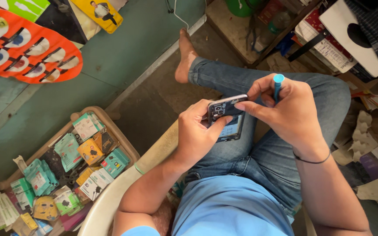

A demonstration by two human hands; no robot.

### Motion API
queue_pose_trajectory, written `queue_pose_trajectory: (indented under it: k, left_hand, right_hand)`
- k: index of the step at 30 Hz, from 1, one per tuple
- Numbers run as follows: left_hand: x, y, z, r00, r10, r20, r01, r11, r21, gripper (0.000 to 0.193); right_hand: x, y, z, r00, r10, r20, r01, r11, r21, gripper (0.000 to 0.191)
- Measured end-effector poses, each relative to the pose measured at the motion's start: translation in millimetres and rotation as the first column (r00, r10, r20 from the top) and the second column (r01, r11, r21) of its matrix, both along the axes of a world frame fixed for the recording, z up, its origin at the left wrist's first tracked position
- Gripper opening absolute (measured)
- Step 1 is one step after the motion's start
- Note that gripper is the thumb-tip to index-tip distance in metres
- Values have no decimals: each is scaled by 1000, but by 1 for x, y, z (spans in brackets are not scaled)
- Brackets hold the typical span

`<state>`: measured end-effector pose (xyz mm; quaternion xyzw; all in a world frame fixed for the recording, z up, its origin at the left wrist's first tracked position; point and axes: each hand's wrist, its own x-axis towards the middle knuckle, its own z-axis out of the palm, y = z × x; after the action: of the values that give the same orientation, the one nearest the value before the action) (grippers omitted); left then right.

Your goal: The person sits with a disassembled smartphone on their lap and repairs it using a teal-handled screwdriver and pry tool. They pry at the phone's edge, remove the back cover, and work the screwdriver around the exposed battery and internal components, holding the open phone up in one hand while working with the other.

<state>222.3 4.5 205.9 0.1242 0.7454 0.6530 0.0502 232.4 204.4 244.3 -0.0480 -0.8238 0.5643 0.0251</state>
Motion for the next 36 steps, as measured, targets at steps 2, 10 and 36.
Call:
queue_pose_trajectory:
  k: [2, 10, 36]
  left_hand:
    - [0, -1, 1, 996, 8, -90, -15, 997, -80, 21]
    - [0, 3, -1, 997, 14, -72, -20, 997, -75, 20]
    - [5, 11, -7, 993, -116, 0, 116, 992, -56, 20]
  right_hand:
    - [-2, 3, 0, 999, 22, 38, -22, 1000, -2, 23]
    - [-10, 11, -1, 991, 121, 57, -113, 986, -122, 23]
    - [-28, 4, 24, 878, 476, 52, -411, 694, 591, 33]
